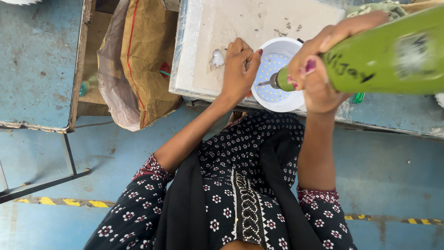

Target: The person uses a green electric screwdriver to fasten screws into the base of white LED light fixtures. They handle multiple units, placing each completed fixture aside and picking up the next one to continue the assembly process.

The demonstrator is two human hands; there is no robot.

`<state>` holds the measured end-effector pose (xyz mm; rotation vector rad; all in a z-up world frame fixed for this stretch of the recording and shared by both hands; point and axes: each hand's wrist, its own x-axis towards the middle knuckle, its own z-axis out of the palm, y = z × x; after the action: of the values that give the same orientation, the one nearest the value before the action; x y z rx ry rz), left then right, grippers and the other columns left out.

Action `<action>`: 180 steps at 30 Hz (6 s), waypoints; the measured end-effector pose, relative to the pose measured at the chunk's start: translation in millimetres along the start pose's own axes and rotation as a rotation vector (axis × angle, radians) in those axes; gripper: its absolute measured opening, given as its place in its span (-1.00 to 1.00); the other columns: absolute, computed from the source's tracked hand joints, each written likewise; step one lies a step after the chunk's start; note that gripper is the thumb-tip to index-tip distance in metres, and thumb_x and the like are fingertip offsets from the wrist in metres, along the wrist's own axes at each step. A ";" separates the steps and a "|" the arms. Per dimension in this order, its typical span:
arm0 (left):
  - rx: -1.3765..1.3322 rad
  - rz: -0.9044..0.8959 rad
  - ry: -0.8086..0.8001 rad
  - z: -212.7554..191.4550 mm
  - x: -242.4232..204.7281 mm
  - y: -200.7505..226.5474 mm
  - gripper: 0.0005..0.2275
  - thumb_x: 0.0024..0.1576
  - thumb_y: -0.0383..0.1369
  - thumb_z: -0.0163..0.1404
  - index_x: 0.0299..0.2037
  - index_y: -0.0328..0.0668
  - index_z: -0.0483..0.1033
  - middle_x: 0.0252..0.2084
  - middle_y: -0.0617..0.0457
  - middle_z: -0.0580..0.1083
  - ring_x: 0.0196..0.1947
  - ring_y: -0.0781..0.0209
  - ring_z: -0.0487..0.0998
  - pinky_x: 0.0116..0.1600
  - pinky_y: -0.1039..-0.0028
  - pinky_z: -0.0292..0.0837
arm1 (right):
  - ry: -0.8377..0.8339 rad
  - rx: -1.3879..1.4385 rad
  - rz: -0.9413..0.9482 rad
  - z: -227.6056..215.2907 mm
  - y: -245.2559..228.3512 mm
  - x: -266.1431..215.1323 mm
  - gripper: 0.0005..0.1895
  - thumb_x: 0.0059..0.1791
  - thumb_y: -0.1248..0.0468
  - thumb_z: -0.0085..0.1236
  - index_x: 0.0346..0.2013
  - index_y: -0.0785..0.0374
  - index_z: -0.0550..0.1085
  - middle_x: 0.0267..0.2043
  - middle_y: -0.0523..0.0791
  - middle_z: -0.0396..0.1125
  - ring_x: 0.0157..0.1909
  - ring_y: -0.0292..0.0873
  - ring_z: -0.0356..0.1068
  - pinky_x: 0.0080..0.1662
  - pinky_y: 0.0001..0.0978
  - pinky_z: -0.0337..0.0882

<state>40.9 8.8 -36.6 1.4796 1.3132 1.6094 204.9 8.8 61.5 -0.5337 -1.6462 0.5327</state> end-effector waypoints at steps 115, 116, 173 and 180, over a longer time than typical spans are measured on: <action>-0.113 -0.004 -0.163 -13.2 13.2 9.2 -0.79 0.23 -0.43 0.03 -0.39 -0.35 0.28 -0.32 -0.04 0.23 -0.24 0.07 0.25 -0.10 0.31 0.17 | 0.032 0.509 0.218 -46.8 40.0 76.0 -0.56 -0.11 0.42 -0.10 0.05 0.44 0.13 -0.52 0.00 0.10 -0.75 -0.21 -0.01 -0.63 -0.28 0.19; -0.113 -0.006 -0.164 -13.2 13.2 9.3 -0.78 0.23 -0.43 0.03 -0.40 -0.35 0.28 -0.32 -0.04 0.24 -0.23 0.07 0.25 -0.10 0.31 0.18 | 0.038 0.512 0.225 -48.7 38.6 75.2 -0.58 -0.09 0.43 -0.09 0.04 0.42 0.13 -0.52 0.01 0.10 -0.73 -0.19 -0.01 -0.63 -0.27 0.19; 0.226 0.551 -0.503 -42.6 -22.2 57.9 -0.58 -0.02 -0.01 0.21 -0.12 -0.13 0.54 0.21 -0.15 0.34 0.29 -0.15 0.27 0.36 0.04 -0.01 | -0.245 -0.832 -0.454 37.4 -131.3 157.6 -0.66 0.17 0.31 0.23 0.07 0.35 0.25 -0.09 0.04 0.30 -0.06 0.04 0.40 0.02 -0.11 0.43; 0.256 0.583 -0.485 -27.3 -19.5 55.2 -0.71 -0.02 -0.12 0.28 -0.31 -0.13 0.56 0.10 0.04 0.48 0.24 0.06 0.33 0.41 0.00 -0.05 | -0.788 -1.047 -0.567 23.3 -244.9 111.6 -0.72 0.13 0.24 0.12 0.08 0.28 0.35 -0.21 -0.02 0.34 -0.15 -0.03 0.45 -0.07 -0.20 0.47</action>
<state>29.7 -35.2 9.3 2.3915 0.8722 1.2856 156.0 -115.6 296.2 -0.5780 -2.6760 -0.7024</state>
